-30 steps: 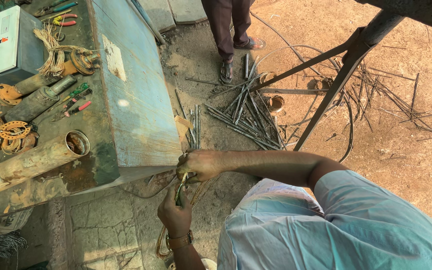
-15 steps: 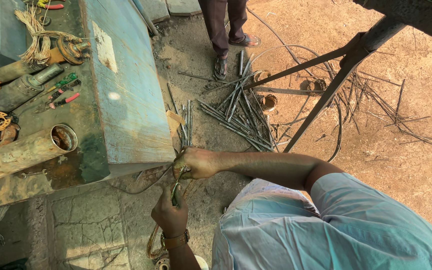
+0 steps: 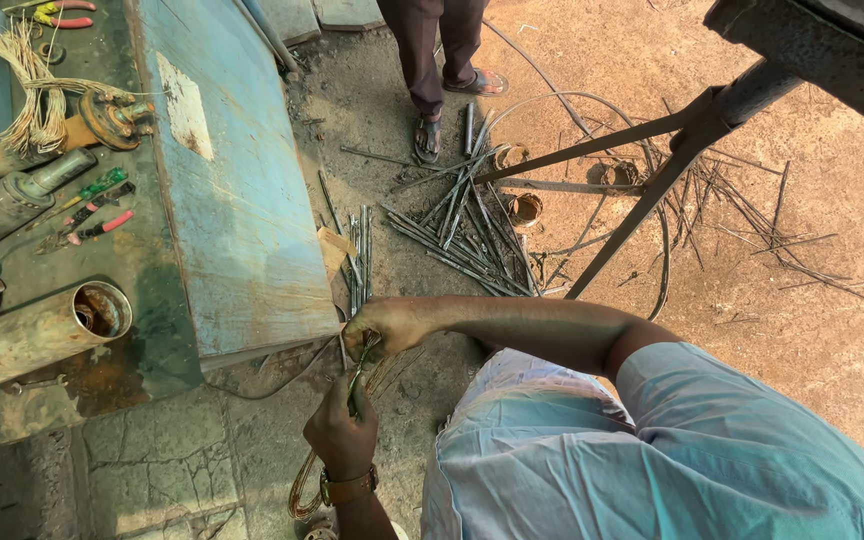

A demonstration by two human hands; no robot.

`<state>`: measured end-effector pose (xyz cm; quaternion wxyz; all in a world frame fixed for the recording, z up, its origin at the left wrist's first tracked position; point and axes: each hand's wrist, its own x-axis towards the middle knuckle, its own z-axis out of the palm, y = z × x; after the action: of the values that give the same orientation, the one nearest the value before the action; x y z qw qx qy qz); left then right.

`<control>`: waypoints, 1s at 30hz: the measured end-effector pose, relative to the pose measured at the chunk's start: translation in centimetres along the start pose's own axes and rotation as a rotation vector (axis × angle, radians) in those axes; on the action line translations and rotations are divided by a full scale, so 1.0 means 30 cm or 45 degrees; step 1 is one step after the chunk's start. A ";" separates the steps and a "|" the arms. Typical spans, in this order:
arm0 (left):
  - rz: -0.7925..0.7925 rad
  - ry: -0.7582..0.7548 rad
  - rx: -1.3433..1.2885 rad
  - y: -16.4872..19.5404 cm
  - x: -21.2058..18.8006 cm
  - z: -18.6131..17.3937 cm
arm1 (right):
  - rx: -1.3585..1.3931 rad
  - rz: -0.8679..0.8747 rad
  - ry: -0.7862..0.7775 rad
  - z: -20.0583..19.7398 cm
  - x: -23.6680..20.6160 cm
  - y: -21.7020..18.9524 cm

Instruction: The person gathers copper wire strands, aligns them, and winds them into a cylindrical metal housing. They use a screwdriver to press the wires down inside the housing and then remove the bundle to continue winding additional strands.

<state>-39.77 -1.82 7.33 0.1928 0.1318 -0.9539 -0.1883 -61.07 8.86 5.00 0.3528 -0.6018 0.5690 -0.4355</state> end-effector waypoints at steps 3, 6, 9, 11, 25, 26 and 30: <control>0.016 -0.032 -0.061 -0.007 0.047 0.033 | -0.087 0.038 0.005 -0.050 -0.007 0.029; -0.030 -0.081 -0.034 -0.010 0.097 0.076 | -0.176 0.017 0.001 -0.102 -0.016 0.061; 0.031 -0.041 -0.011 -0.005 0.148 0.116 | -0.146 0.059 -0.011 -0.145 -0.011 0.116; 0.049 -0.041 0.003 0.008 0.183 0.135 | -0.125 0.152 -0.082 -0.173 0.004 0.156; -0.286 0.352 -0.125 -0.054 0.187 0.116 | 0.159 0.150 0.267 -0.362 0.031 0.238; -0.459 0.301 -0.149 -0.075 0.165 0.106 | 0.373 -0.187 0.380 -0.379 0.034 0.269; -0.572 0.725 -0.725 -0.136 0.087 0.066 | 0.584 0.223 0.495 -0.364 -0.029 0.370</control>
<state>-42.21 -5.71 4.79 0.4301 0.3235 -0.7211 -0.4364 -75.34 9.34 -1.25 0.4002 -0.3607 0.5624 -0.6273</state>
